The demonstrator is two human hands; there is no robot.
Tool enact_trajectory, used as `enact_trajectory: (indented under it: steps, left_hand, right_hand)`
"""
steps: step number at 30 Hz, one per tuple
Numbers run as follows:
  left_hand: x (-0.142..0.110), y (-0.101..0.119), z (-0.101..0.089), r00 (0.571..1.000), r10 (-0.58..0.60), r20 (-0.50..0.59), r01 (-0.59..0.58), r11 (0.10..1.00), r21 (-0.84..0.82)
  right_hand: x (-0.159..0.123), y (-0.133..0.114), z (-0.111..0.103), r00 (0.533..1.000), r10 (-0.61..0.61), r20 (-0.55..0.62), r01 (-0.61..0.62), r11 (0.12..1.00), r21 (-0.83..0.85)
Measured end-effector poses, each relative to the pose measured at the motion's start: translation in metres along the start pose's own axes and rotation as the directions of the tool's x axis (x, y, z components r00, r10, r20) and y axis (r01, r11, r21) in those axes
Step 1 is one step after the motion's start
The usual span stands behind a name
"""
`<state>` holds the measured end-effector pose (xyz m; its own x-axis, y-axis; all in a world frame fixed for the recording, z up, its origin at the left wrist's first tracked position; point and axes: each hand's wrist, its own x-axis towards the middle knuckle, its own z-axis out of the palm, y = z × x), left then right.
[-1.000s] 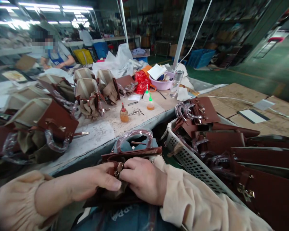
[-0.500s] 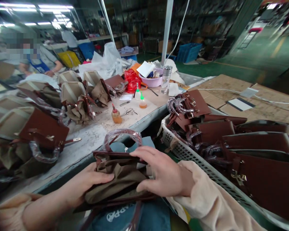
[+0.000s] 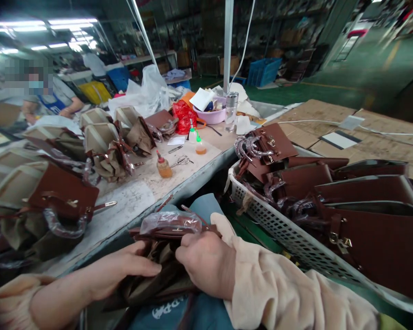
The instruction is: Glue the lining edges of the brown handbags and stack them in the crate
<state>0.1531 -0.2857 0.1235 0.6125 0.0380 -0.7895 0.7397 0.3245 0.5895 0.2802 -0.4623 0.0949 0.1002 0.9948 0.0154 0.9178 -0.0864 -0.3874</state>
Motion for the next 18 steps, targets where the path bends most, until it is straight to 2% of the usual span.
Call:
enact_trajectory:
  steps: [3, 5, 7, 9, 14, 18]
  left_hand:
    - [-0.002, 0.009, -0.004, 0.997, -0.039, 0.066, 0.034, 0.996, 0.078]
    - [0.000, 0.014, -0.006, 0.995, 0.020, 0.094, -0.034, 0.987, 0.155]
    - [0.003, 0.016, -0.005, 0.982, 0.129, 0.136, -0.154, 0.968, 0.199]
    - [0.007, 0.015, -0.002, 0.965, 0.205, 0.164, -0.232, 0.958, 0.166]
    - [0.013, 0.006, 0.005, 0.952, 0.280, 0.124, -0.282, 0.960, -0.006]
    - [0.016, 0.008, 0.008, 0.906, 0.415, 0.087, -0.419, 0.907, 0.042]
  right_hand:
    - [0.011, -0.007, 0.002, 0.993, -0.104, -0.046, 0.105, 0.994, 0.014]
    - [0.017, -0.013, 0.003, 0.980, -0.193, -0.045, 0.193, 0.981, 0.000]
    - [0.020, -0.016, 0.004, 0.969, -0.243, -0.029, 0.243, 0.970, -0.013]
    - [0.022, -0.016, 0.005, 0.972, -0.230, -0.048, 0.231, 0.973, 0.023]
    - [0.019, -0.010, 0.008, 0.979, -0.131, -0.153, 0.156, 0.975, 0.158]
    - [0.021, -0.002, -0.001, 0.955, -0.102, -0.279, 0.155, 0.973, 0.173]
